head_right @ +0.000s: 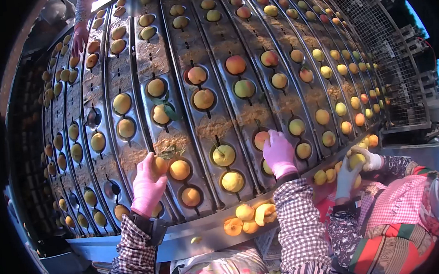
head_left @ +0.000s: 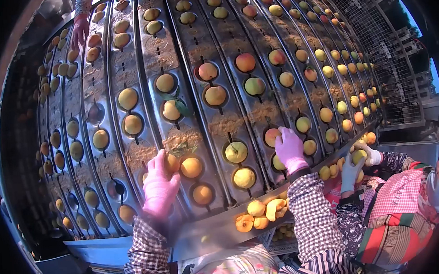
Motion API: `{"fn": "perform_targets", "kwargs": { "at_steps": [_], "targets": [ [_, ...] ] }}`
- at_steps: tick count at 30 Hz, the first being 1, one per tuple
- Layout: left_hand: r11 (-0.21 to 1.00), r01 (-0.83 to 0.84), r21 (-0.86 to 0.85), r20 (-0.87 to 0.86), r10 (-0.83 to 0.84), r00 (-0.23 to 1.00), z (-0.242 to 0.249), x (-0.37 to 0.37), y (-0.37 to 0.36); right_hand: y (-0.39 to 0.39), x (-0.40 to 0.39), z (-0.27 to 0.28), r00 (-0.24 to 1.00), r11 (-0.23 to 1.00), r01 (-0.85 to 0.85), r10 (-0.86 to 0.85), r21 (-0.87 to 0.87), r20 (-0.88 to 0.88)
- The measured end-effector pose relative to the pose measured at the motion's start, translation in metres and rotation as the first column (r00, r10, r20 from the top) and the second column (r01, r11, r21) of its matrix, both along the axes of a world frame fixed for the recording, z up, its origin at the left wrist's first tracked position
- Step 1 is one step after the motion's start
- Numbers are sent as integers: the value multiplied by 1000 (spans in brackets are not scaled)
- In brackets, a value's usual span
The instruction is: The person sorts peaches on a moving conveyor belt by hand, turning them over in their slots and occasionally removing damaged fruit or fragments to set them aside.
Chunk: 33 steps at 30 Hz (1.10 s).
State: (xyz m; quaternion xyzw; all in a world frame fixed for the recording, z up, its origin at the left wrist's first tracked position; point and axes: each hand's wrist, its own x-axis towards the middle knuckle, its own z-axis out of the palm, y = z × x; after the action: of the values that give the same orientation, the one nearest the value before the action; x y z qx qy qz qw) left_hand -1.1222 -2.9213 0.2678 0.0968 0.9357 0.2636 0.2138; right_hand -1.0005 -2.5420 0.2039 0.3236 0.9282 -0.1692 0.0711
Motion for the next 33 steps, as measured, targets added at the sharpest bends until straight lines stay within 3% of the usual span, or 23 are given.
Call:
{"fn": "perform_targets", "kwargs": {
  "at_steps": [3, 5, 6, 7, 9, 12, 17, 19, 21, 23, 25, 26, 28, 31, 33],
  "targets": [
    [997, 49, -58, -8, -49, 999, 0, -5, -2, 7, 4, -5, 999, 1000, -10, 11, 20, -49],
    [998, 59, -30, -11, -59, 998, 0, -8, -6, 3, -1, 7, 999, 999, -30, 31, 27, -43],
    [997, 70, -13, -10, -70, 997, 4, -8, -9, -1, -7, 17, 999, 999, 1, -3, 48, 52],
    [997, 83, 4, -10, -83, 997, 7, -7, -13, -7, -16, 25, 1000, 997, 6, -7, 71, 14],
    [993, 65, 100, -1, -66, 998, 18, 0, -25, -22, -35, 38, 998, 993, 22, -16, 116, -53],
    [955, 48, 293, 2, -51, 999, 36, 19, -57, -58, -92, 67, 998, 998, -21, 17, -63, -63],
    [980, -135, 144, 87, 123, 989, 60, 66, -130, -92, -177, 40, 982, 995, -97, 97, 7, -163],
    [835, -434, 339, 234, 372, 898, 60, 93, -164, -99, -202, 26, 994, 996, -87, 85, -29, -71],
    [887, -437, 148, 141, 418, 897, 64, 115, -204, -105, -212, 13, 988, 990, -139, 140, 25, -63],
    [819, -562, 115, 105, 553, 827, 56, 139, -234, -108, -205, 5, 956, 954, -242, 266, 176, -126],
    [775, -631, 13, 19, 631, 775, 54, 157, -254, -103, -203, 1, 932, 932, -309, 337, 189, -137],
    [820, -568, -72, -25, 568, 822, 41, 173, -276, -99, -202, 0, 920, 924, -331, 361, 191, -152],
    [769, -627, -124, -59, 625, 778, 34, 181, -275, -98, -202, -2, 902, 904, -364, 402, 225, -155],
    [695, -704, -145, -39, 707, 706, 26, 190, -277, -125, -213, 21, 856, 899, -366, 427, 242, -292],
    [650, -747, -140, -10, 753, 657, 25, 187, -275, -148, -223, 31, 827, 881, -467, 467, 81, -313]
  ]
}}
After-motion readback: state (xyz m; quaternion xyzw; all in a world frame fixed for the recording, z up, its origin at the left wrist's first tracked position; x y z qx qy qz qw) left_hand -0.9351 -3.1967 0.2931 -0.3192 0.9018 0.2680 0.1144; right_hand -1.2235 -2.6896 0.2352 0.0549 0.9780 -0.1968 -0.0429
